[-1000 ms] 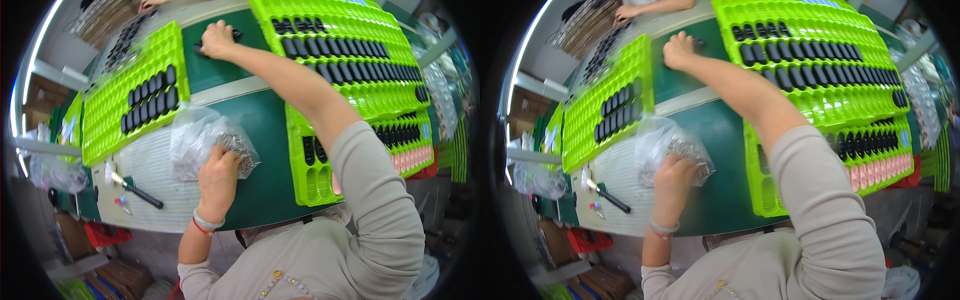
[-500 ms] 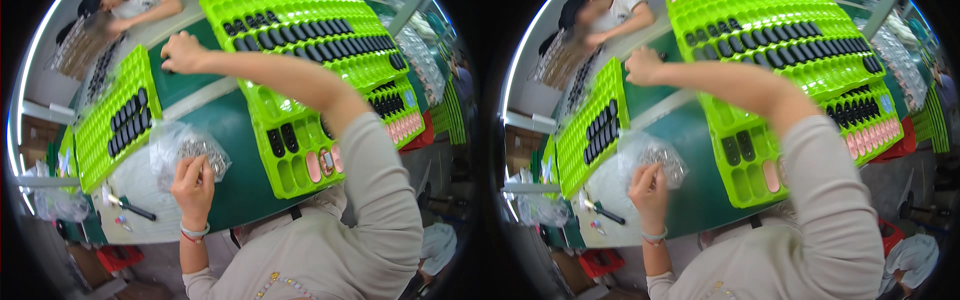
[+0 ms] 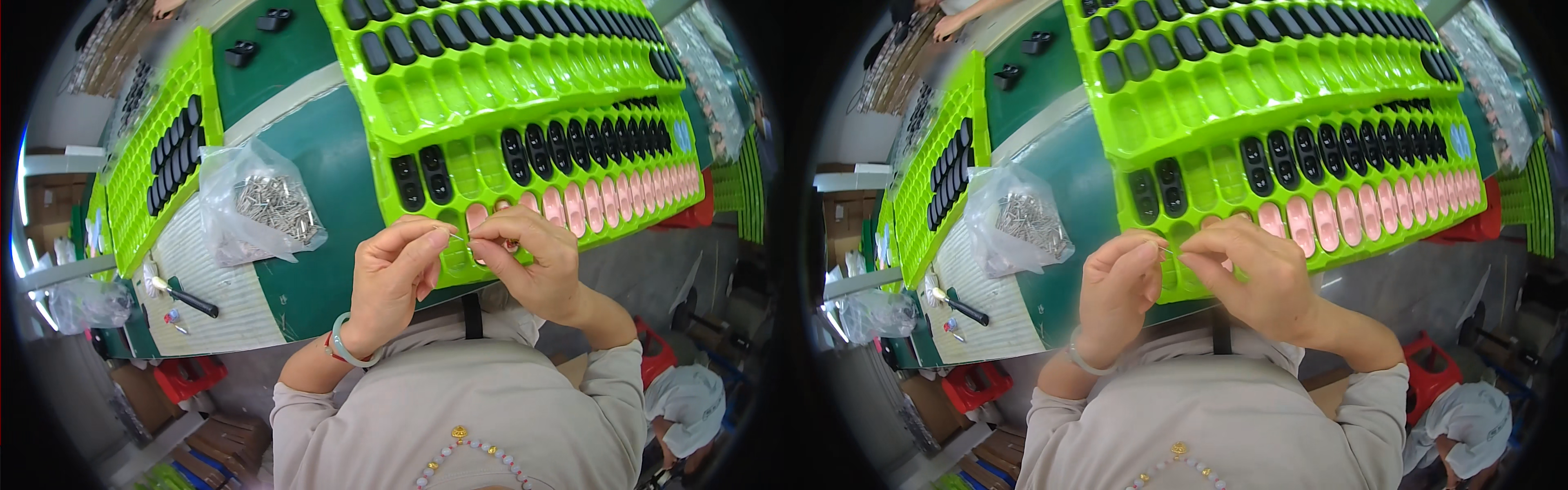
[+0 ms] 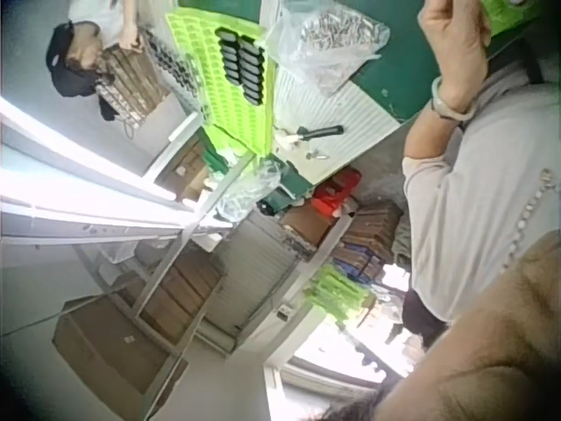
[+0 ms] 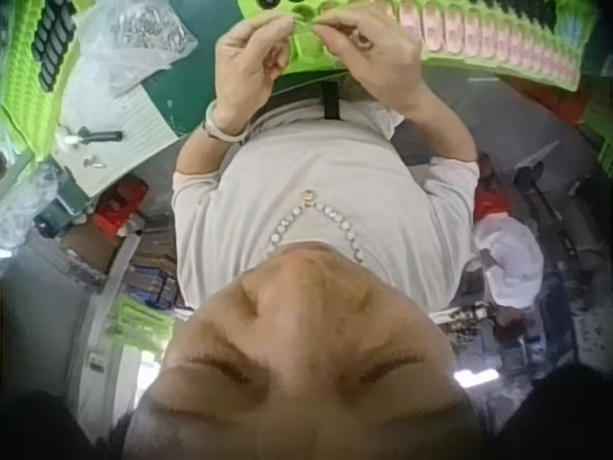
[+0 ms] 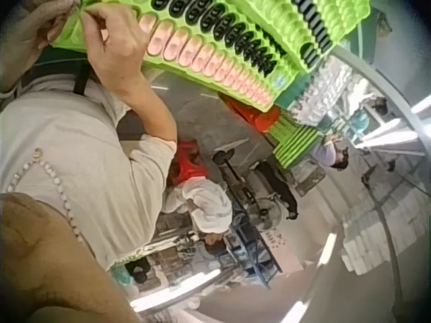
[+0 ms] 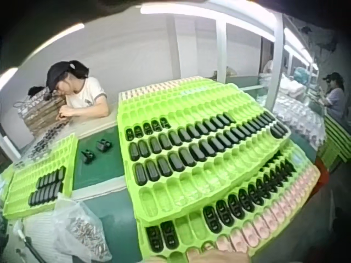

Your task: The person assembles small black electronic devices by inserting metal pins into slots on the device body and then snapping the two halves together. The person places the completed units into a green plastic tray with multiple compartments.

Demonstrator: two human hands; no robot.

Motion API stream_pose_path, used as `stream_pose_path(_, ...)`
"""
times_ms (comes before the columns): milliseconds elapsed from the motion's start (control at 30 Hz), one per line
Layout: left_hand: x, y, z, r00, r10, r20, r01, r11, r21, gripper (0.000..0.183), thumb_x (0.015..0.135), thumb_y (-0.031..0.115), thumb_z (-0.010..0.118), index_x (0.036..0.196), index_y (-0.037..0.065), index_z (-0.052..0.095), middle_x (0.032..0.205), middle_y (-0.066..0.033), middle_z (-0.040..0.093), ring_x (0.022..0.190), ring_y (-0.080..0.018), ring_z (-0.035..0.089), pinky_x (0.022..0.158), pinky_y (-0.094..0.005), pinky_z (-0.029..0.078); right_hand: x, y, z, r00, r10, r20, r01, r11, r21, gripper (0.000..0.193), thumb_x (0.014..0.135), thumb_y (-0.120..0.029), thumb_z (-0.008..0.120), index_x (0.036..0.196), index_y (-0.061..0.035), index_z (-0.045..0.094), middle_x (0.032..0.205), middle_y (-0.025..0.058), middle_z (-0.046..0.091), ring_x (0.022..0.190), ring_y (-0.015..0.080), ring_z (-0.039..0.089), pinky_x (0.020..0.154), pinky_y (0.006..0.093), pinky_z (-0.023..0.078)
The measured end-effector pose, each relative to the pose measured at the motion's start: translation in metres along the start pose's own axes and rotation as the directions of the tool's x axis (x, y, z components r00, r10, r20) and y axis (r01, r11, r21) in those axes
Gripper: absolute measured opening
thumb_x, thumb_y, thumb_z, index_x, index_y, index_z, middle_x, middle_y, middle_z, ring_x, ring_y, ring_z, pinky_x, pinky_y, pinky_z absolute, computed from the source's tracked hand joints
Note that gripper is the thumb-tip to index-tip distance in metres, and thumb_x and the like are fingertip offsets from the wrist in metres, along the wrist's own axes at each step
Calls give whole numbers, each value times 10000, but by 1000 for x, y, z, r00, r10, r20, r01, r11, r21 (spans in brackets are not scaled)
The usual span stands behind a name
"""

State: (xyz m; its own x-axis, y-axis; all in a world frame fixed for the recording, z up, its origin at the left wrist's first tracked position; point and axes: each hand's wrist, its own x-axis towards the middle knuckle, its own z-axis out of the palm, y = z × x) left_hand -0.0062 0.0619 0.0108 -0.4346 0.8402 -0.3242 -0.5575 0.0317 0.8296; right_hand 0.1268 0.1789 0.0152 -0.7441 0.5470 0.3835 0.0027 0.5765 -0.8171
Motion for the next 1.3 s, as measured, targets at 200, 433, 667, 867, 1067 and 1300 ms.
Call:
stream_pose_path(200, -7, -9, 12, 999, 22, 25, -27, 977, 212, 126, 867, 56, 592, 932, -30, 656, 893, -59, 557, 509, -45, 495, 403, -166, 361, -24, 10, -2, 981, 193, 34, -194, 934, 301, 118, 759, -5, 668, 867, 4, 621, 766, 88, 628, 636, 138, 603, 546, 248, 465)
stream_pose_path(433, -9, -8, 16, 1000, 10, 21, -16, 954, 299, 117, 858, 38, 601, 932, -32, 658, 890, -63, 564, 497, -44, 503, 394, -161, 360, -22, 13, -12, 890, 395, 228, -452, 707, 543, 91, 809, -44, 646, 861, 28, 622, 736, 50, 636, 629, 88, 607, 556, 214, 470)
stream_pose_path(667, 0, -1, 18, 995, 49, 88, -82, 902, 424, 139, 836, 23, 625, 966, -18, 656, 865, -60, 579, 523, -50, 521, 409, -170, 380, -19, 12, -17, 788, 499, 361, -608, 535, 586, 120, 858, -85, 613, 900, 26, 599, 747, 16, 613, 625, 47, 567, 540, 186, 449)
stream_pose_path(867, 52, 52, 10, 621, 225, 751, -664, -359, 656, 340, 656, -2, 670, 988, 67, 655, 857, -61, 552, 679, -178, 553, 552, -250, 446, -15, 17, -31, 745, 535, 397, -643, 420, 641, 139, 901, -132, 559, 947, -1, 550, 770, -11, 576, 602, 23, 499, 517, 165, 403)
stream_pose_path(1067, 92, 60, 20, 475, -271, 837, -801, -528, 283, 200, 674, 91, 618, 870, 56, 608, 924, -38, 506, 807, -174, 513, 672, -308, 442, -22, 22, -35, 765, 503, 401, -627, 438, 645, 140, 903, -146, 558, 931, -10, 545, 757, -22, 541, 597, 27, 497, 515, 159, 394)
stream_pose_path(1300, 98, 70, 12, 237, -369, 899, -824, -566, -15, 191, 697, 104, 580, 871, 25, 589, 1032, -64, 523, 944, -182, 530, 770, -296, 452, -26, 31, -27, 845, 435, 312, -523, 544, 656, 101, 909, -118, 534, 940, -22, 525, 869, 13, 557, 641, 50, 530, 552, 178, 430)
